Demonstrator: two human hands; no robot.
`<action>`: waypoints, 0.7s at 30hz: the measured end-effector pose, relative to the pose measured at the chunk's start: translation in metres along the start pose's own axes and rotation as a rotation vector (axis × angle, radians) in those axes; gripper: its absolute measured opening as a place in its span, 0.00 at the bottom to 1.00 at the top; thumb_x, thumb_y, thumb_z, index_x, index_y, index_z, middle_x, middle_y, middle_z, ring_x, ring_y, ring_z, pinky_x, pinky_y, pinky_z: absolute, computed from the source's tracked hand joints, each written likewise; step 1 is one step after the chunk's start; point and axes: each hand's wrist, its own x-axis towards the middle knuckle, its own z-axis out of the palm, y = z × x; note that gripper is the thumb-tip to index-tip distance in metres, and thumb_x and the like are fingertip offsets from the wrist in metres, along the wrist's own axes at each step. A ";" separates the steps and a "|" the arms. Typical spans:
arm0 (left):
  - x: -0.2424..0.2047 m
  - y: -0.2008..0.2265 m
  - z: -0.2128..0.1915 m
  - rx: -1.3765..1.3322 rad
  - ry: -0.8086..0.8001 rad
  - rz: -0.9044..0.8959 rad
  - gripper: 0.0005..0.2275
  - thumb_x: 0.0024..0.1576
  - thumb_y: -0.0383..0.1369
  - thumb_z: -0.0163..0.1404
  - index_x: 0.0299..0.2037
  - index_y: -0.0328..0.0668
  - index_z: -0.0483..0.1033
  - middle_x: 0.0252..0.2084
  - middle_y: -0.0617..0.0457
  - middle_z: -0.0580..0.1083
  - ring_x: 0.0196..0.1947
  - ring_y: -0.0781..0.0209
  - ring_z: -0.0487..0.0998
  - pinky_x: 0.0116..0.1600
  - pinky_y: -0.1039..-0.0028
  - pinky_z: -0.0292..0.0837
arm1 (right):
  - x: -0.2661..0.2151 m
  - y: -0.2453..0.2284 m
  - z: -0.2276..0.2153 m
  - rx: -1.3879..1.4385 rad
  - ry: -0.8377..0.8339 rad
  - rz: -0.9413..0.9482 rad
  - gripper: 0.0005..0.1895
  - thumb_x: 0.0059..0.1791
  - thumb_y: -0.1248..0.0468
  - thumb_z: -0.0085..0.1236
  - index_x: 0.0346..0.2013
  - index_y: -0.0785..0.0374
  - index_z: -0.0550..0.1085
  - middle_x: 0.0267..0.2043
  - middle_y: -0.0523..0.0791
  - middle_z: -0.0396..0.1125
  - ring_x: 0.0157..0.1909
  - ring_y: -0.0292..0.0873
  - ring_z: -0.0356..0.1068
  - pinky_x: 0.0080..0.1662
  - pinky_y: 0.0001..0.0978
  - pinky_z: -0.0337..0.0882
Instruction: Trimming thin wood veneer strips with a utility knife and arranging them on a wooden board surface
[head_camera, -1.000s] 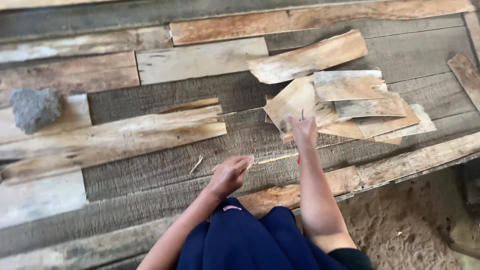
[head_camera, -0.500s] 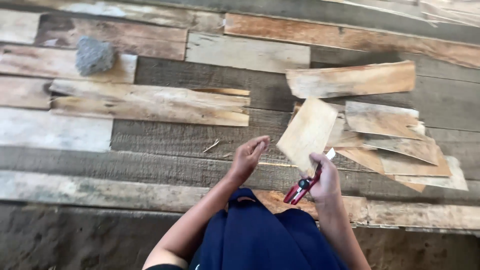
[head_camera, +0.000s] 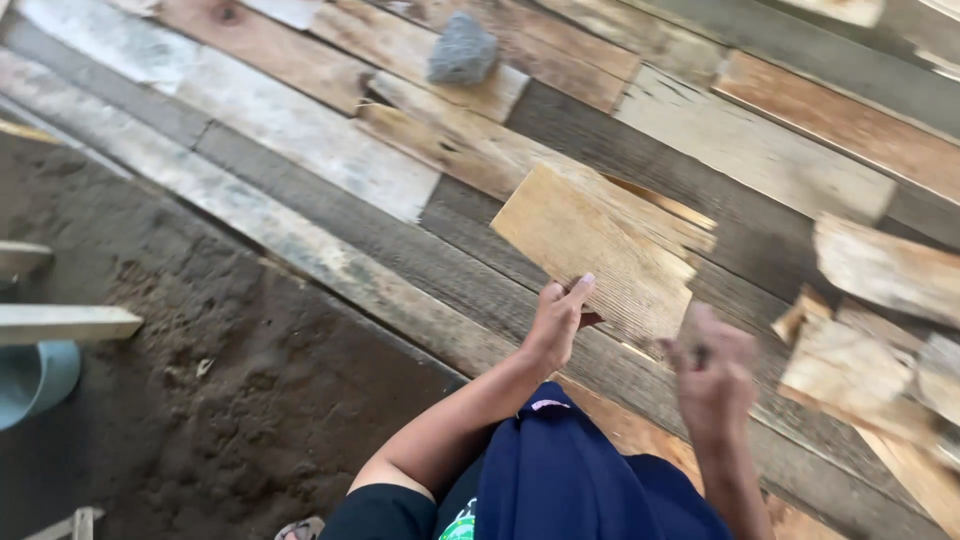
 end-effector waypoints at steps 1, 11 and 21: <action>-0.010 0.031 -0.004 -0.009 0.018 0.013 0.20 0.67 0.35 0.48 0.60 0.21 0.67 0.51 0.40 0.71 0.46 0.58 0.73 0.48 0.55 0.80 | 0.010 -0.032 -0.013 0.004 -0.013 -0.020 0.31 0.51 0.48 0.64 0.67 0.55 0.73 0.52 0.53 0.65 0.58 0.59 0.65 0.59 0.53 0.68; -0.015 0.133 -0.077 0.053 0.089 -0.446 0.19 0.57 0.45 0.56 0.37 0.47 0.57 0.34 0.55 0.60 0.34 0.65 0.69 0.44 0.65 0.81 | 0.039 -0.020 0.105 1.053 -0.250 0.682 0.13 0.51 0.73 0.55 0.51 0.65 0.71 0.25 0.41 0.62 0.15 0.29 0.52 0.22 0.22 0.61; 0.011 0.235 -0.108 0.866 -0.469 -0.712 0.29 0.65 0.54 0.36 0.43 0.34 0.82 0.40 0.45 0.82 0.29 0.58 0.81 0.35 0.73 0.73 | 0.056 -0.068 0.145 0.955 -0.219 0.805 0.10 0.51 0.74 0.56 0.46 0.64 0.71 0.22 0.42 0.58 0.17 0.32 0.54 0.24 0.25 0.62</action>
